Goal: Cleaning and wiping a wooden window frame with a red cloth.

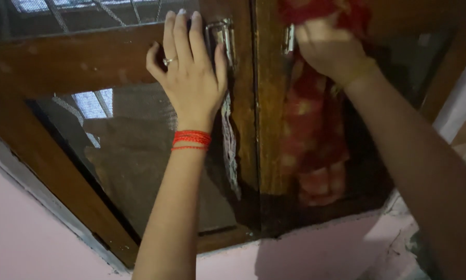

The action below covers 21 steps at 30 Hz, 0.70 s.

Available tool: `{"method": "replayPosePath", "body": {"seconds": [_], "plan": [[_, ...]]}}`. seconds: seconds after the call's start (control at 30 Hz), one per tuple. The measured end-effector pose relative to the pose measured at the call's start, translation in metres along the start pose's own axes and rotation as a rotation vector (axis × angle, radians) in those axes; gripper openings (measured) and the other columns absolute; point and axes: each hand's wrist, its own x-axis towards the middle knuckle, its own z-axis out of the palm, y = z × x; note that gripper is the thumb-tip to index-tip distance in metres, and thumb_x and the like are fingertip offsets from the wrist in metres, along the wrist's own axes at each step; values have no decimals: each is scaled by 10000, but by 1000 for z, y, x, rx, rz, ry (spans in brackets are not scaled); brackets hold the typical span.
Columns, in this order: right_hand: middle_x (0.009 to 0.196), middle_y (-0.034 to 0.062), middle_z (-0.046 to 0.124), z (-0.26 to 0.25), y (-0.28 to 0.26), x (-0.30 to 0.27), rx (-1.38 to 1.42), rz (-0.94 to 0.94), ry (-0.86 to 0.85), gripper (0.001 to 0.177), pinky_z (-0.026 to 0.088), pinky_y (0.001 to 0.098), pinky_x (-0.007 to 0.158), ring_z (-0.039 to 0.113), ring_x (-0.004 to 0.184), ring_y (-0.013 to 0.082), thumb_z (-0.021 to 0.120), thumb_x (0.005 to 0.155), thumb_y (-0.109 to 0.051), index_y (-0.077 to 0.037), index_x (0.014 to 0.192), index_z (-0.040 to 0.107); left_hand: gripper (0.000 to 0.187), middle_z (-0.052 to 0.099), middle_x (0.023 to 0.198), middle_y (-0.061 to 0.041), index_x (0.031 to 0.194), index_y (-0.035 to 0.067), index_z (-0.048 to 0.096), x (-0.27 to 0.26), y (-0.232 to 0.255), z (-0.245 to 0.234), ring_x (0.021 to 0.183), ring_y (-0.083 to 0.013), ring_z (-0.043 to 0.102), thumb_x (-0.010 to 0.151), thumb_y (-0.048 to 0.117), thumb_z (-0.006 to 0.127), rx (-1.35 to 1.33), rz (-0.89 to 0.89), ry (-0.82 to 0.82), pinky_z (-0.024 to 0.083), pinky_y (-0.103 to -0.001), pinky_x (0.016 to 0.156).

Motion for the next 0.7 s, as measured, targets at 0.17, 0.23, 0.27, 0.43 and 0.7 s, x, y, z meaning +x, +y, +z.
{"method": "replayPosePath", "body": {"seconds": [0.17, 0.23, 0.27, 0.43, 0.7], "plan": [[640, 216, 622, -17, -18, 48, -503, 90, -597, 614, 485, 371, 588, 564, 504, 264, 452, 1182, -328, 46, 756, 687, 468, 527, 1528, -112, 1471, 72, 562, 0, 0, 6, 1501, -249, 415, 1111, 370, 589, -14, -2, 48, 250, -530, 1185], [665, 213, 627, -15, -13, 48, -472, 45, -547, 573, 488, 377, 598, 569, 533, 271, 455, 1173, -306, 43, 781, 685, 463, 533, 1517, -107, 1464, 77, 566, 1, 2, 5, 1498, -247, 419, 1102, 364, 589, -14, -11, 49, 250, -529, 1185], [691, 210, 631, -14, -11, 48, -443, -2, -501, 533, 490, 384, 608, 575, 562, 277, 458, 1164, -284, 39, 805, 683, 457, 539, 1505, -102, 1457, 81, 569, 1, 3, 3, 1495, -245, 423, 1093, 358, 590, -16, -25, 48, 250, -528, 1185], [768, 201, 645, -7, -2, 38, -339, -131, -378, 414, 498, 403, 637, 591, 650, 297, 469, 1138, -218, 30, 879, 678, 446, 520, 1540, -98, 1490, 85, 555, 0, -7, 1, 1509, -236, 414, 1121, 333, 582, 24, 28, 16, 251, -521, 1187], [896, 187, 668, -9, 34, 20, -191, -363, -165, 237, 511, 436, 685, 617, 794, 330, 486, 1093, -108, 14, 1003, 668, 435, 513, 1538, -94, 1488, 87, 557, 3, -8, -3, 1503, -236, 420, 1114, 306, 591, 28, 66, -11, 258, -532, 1179]]}}
